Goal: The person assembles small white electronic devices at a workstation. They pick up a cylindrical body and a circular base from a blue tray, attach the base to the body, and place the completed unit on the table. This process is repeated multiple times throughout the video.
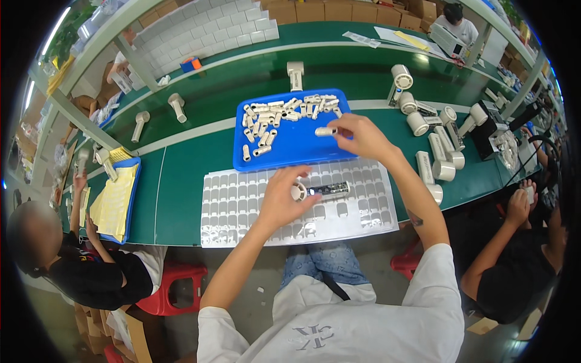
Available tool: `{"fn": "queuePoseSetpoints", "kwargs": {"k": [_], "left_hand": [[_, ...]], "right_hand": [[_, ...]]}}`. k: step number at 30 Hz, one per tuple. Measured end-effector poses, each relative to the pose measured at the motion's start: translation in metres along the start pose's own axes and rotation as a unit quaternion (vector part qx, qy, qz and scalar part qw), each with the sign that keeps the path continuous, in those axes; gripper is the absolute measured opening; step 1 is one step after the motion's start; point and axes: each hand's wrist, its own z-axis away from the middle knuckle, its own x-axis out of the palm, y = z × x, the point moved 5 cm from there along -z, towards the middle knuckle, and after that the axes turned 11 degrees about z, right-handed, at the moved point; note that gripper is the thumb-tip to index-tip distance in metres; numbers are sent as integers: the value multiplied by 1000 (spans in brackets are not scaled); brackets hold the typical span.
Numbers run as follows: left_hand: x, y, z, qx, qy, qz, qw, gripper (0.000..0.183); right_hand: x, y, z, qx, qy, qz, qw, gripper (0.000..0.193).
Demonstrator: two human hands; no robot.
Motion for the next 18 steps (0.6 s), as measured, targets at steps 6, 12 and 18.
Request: {"fn": "queuePoseSetpoints", "kwargs": {"k": [6,12,18], "left_hand": [[3,15,-13,-3,10,38,999,41],[7,14,-13,-27,-31,64,997,26],[-9,17,-9,-49,-6,50,998,26]], "right_hand": [[-18,-69,30,-53,-107,-71,990,32],[-25,-67,35,-56,-138,-185,971,37],[-108,105,-9,59,152,228,960,55]]}}
